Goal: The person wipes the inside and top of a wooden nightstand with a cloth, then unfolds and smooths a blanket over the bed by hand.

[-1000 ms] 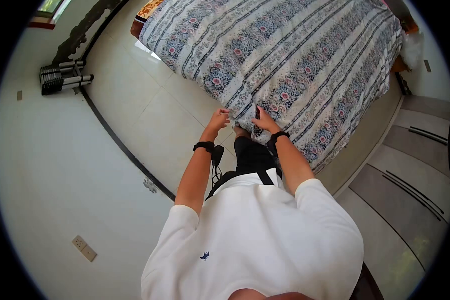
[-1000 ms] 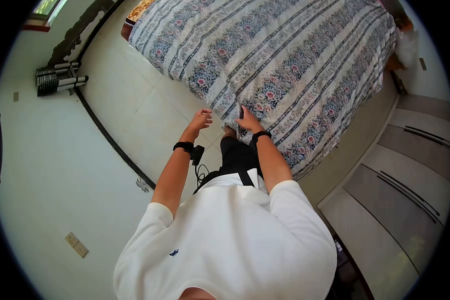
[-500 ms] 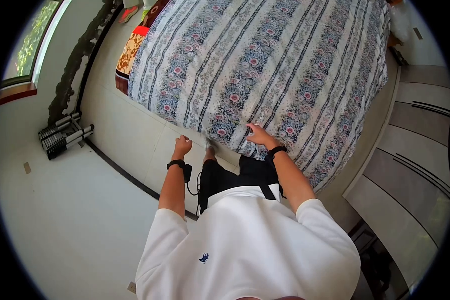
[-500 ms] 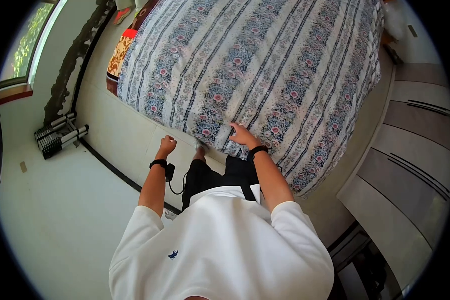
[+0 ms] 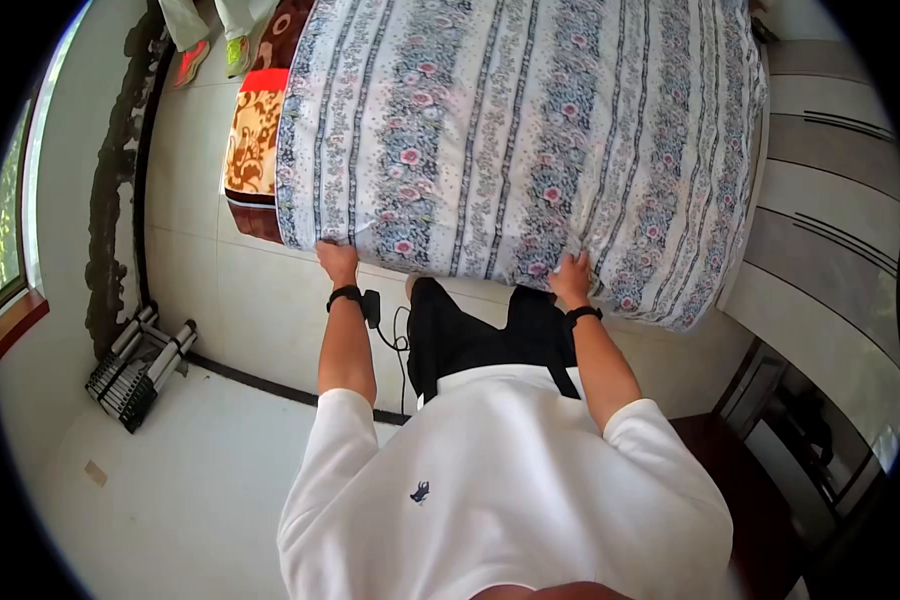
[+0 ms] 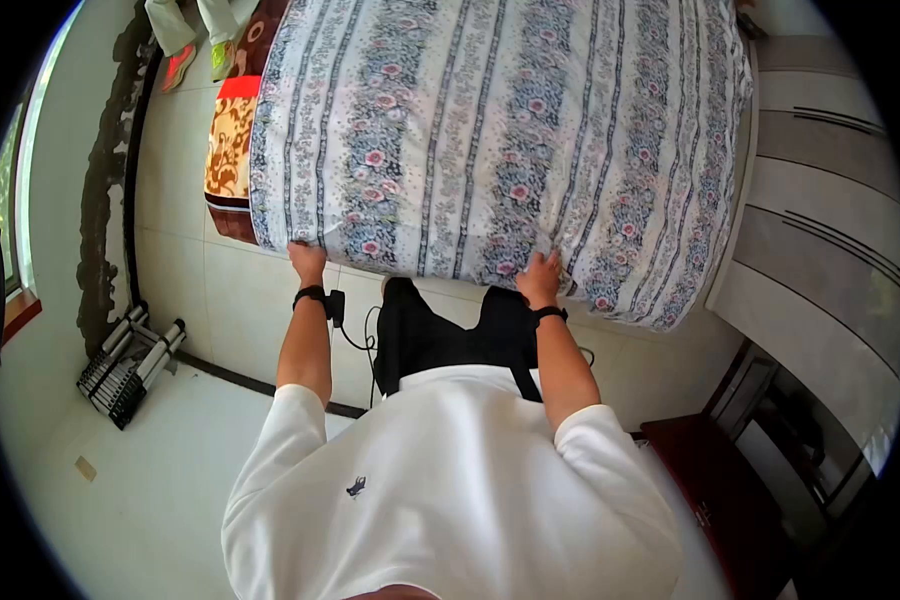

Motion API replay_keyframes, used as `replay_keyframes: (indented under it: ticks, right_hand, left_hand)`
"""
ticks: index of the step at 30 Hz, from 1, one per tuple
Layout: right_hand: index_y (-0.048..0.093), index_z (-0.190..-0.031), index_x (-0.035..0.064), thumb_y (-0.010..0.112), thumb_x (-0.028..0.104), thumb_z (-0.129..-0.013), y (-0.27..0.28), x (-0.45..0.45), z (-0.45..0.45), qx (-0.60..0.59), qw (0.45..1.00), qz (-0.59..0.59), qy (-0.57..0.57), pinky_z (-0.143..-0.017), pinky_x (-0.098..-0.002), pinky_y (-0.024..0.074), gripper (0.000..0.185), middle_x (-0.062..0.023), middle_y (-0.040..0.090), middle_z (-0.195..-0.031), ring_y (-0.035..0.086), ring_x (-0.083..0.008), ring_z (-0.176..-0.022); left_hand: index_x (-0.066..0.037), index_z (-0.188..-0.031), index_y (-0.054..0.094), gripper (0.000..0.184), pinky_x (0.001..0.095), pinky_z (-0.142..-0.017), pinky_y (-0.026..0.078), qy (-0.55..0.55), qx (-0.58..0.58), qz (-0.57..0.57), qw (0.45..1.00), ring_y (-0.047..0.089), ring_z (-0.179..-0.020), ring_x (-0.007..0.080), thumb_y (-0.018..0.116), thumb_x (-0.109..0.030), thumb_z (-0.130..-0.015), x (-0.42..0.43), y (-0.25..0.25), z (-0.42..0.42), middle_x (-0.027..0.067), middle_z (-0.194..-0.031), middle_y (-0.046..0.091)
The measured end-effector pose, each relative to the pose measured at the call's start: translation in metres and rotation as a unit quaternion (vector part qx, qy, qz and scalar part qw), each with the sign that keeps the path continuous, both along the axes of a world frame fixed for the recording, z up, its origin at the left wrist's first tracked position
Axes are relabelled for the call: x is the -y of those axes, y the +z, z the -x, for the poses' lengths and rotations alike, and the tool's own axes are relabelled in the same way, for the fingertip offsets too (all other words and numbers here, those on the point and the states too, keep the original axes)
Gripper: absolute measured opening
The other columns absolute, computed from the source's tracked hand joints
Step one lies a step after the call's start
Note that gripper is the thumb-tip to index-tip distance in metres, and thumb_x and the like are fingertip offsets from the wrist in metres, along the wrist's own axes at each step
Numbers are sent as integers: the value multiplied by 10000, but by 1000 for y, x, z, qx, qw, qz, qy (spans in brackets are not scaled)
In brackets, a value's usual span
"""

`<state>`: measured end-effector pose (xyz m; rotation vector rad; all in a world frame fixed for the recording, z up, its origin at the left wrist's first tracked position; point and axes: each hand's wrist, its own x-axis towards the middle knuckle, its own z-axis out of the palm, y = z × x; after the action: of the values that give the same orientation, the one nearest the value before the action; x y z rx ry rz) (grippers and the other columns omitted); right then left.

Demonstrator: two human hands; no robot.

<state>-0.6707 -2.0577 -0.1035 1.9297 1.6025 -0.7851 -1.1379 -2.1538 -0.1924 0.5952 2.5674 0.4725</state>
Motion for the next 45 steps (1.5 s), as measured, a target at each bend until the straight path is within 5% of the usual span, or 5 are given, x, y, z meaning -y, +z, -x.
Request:
replay_keyframes:
  ticks: [3,8,18,23,45]
  right_hand:
    - [285,-1405,0,695,316,-773,-19,4,61,39,992,103,-65,-1017,-486,391,817,-332,157,-1451,277,-484,-1306]
    - [692,-982,40,637,241,-770,-19,5,154,-1,966,108,235,-764,-462,513,297,-204,668,-989,621,-346,-1014]
    - [717,-835,139,582,110,-771,-1,1,227,6,949,-22,313,-679,-399,505,152,-90,704,-868,679,-268,-862]
    - [679,-851,92,596,188,-804,-45,18,192,-93,974,-25,203,-676,-409,525,135,-137,669,-883,663,-285,-856]
    - [655,-864,82,473,242,-844,-22,87,245,-314,912,125,230,-758,-487,494,244,-162,663,-865,627,-361,-857]
  left_hand:
    - [56,-1086,421,487,470,-933,399,54,8,-40,998,503,-1047,449,642,-100,-681,-10,2,40,280,-1098,518]
    - [62,-1363,247,879,432,-1051,337,24,28,-95,995,447,-1208,391,746,-94,-657,20,-3,80,283,-1321,411]
    - [-28,-1419,178,837,335,-745,536,-86,24,-105,990,629,-964,305,707,-158,-784,31,-19,114,257,-1235,520]
    - [7,-1338,268,703,334,-590,554,57,258,-112,958,640,-819,288,629,-381,-877,33,-1,92,237,-1085,567]
    - [-41,-978,448,178,374,-745,475,-13,61,-68,996,594,-748,276,521,-11,-818,102,12,182,126,-824,579]
